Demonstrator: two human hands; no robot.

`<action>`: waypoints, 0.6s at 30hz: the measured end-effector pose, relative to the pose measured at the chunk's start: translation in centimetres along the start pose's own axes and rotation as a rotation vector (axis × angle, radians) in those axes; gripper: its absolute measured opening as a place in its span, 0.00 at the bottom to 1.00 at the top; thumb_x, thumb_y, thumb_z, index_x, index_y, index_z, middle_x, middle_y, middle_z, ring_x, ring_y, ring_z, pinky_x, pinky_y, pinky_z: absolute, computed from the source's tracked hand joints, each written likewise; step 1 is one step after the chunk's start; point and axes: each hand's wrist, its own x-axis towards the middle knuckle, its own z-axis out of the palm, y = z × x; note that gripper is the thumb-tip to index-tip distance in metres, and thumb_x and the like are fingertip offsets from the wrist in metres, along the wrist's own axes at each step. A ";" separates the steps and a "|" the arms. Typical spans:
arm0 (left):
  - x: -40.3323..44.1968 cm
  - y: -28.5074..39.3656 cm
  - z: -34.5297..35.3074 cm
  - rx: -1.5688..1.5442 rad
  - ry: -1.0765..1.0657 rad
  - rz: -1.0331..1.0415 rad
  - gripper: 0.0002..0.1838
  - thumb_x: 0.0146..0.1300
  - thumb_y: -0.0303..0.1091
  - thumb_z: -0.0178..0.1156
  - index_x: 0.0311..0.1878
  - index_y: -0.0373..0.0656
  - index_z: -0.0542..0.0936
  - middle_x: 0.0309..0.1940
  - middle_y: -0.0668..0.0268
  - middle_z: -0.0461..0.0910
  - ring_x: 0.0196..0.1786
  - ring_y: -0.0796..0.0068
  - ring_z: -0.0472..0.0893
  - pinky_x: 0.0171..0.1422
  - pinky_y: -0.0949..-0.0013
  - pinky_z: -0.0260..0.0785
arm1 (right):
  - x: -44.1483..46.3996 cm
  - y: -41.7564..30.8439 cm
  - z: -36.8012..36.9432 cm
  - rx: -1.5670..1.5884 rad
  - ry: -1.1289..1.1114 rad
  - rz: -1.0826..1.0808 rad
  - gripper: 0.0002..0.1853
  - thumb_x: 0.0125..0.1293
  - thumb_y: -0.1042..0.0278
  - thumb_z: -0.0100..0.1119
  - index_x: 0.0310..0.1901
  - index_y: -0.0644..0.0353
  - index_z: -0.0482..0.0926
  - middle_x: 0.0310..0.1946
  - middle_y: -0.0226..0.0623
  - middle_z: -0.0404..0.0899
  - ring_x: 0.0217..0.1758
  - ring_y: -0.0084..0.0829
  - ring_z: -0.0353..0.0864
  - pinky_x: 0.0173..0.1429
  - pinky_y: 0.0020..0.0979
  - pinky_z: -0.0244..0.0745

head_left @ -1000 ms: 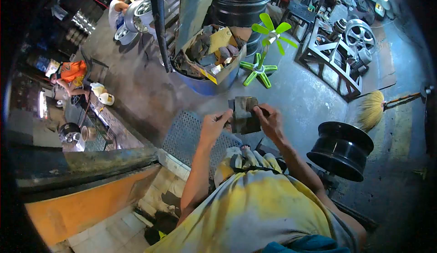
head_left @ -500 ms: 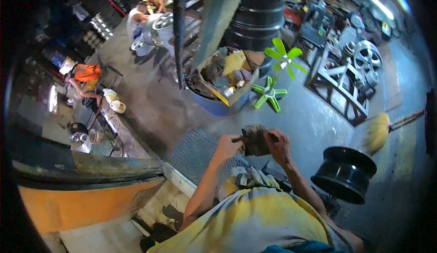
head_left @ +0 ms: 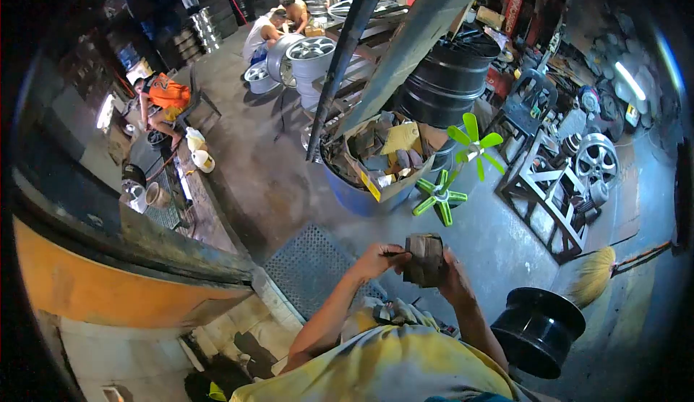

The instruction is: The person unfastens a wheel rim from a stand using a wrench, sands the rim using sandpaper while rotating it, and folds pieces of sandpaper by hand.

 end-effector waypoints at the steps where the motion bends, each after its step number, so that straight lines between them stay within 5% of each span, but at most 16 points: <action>1: 0.0 -0.2 0.0 -0.002 0.004 0.006 0.08 0.67 0.29 0.60 0.44 0.36 0.85 0.28 0.68 0.82 0.28 0.79 0.78 0.34 0.72 0.71 | 0.0 0.0 -0.1 -0.006 -0.004 0.001 0.23 0.73 0.49 0.51 0.54 0.62 0.74 0.45 0.35 0.82 0.47 0.30 0.82 0.51 0.34 0.78; 10: -0.1 1.3 0.6 -0.077 -0.076 0.052 0.09 0.69 0.33 0.60 0.44 0.40 0.84 0.28 0.70 0.82 0.29 0.81 0.78 0.35 0.73 0.70 | -0.4 -0.7 0.2 -0.087 -0.044 -0.111 0.24 0.73 0.48 0.51 0.55 0.62 0.73 0.47 0.37 0.80 0.49 0.31 0.82 0.53 0.36 0.79; 13: -0.2 2.5 0.8 0.119 -0.064 -0.015 0.09 0.68 0.34 0.60 0.45 0.40 0.84 0.28 0.70 0.82 0.29 0.81 0.78 0.34 0.74 0.69 | -1.0 -2.0 1.4 -0.085 0.065 0.041 0.22 0.72 0.49 0.53 0.54 0.61 0.74 0.46 0.34 0.80 0.48 0.28 0.81 0.52 0.34 0.78; 18: 0.4 0.8 0.8 0.090 -0.052 0.060 0.12 0.68 0.37 0.60 0.40 0.37 0.84 0.26 0.68 0.82 0.27 0.79 0.79 0.32 0.73 0.71 | -0.5 -1.5 -0.1 -0.289 0.100 -0.097 0.21 0.72 0.51 0.55 0.53 0.61 0.75 0.45 0.31 0.80 0.45 0.25 0.80 0.50 0.30 0.76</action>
